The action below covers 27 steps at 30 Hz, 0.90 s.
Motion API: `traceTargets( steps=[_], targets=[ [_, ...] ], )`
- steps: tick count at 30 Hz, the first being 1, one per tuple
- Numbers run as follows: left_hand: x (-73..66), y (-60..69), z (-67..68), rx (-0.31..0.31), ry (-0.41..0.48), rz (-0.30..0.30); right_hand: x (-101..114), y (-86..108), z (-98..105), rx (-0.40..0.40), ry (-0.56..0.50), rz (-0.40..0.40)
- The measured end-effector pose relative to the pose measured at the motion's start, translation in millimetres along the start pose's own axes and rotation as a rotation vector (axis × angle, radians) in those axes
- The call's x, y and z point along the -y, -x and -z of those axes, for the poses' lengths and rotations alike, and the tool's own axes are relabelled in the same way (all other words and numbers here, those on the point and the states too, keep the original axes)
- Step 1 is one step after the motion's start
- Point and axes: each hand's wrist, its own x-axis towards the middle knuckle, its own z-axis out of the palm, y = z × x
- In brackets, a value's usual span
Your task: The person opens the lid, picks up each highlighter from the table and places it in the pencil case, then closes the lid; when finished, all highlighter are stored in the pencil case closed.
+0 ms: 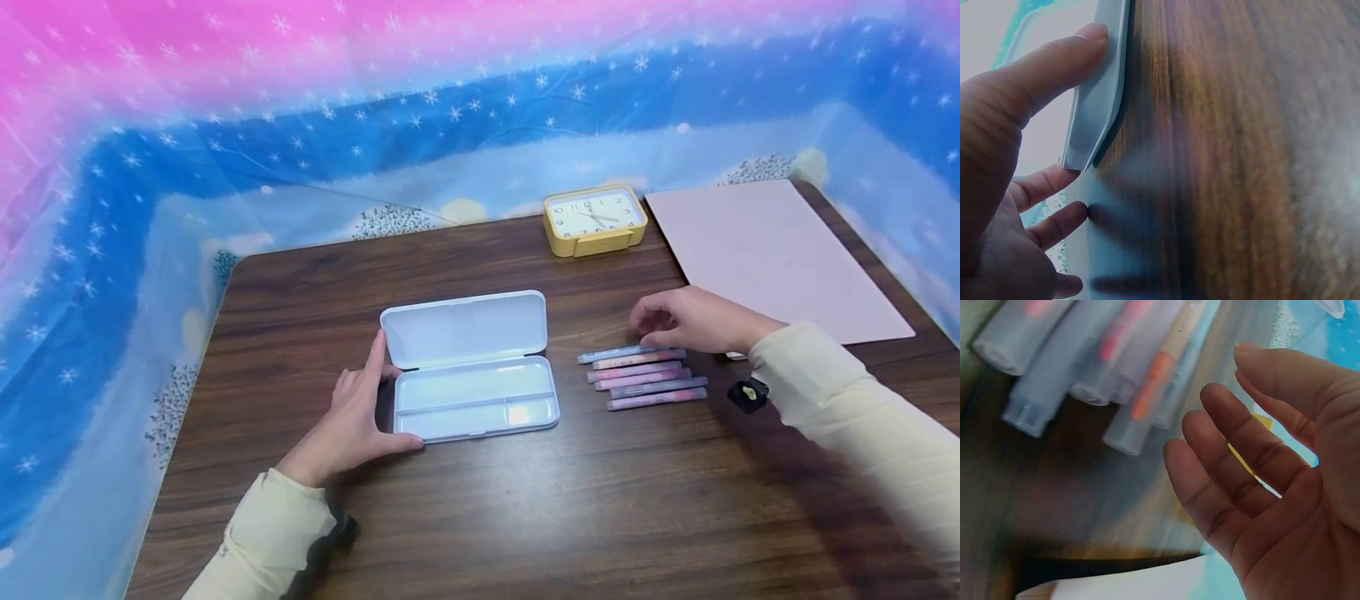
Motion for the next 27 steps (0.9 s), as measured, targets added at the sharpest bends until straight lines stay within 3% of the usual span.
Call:
traceTargets(
  steps=[27],
  targets=[
    [1.0,2.4,0.2,0.000,0.032,-0.004,-12.7,-7.9,-14.9,-0.032,0.064,0.078]
  ],
)
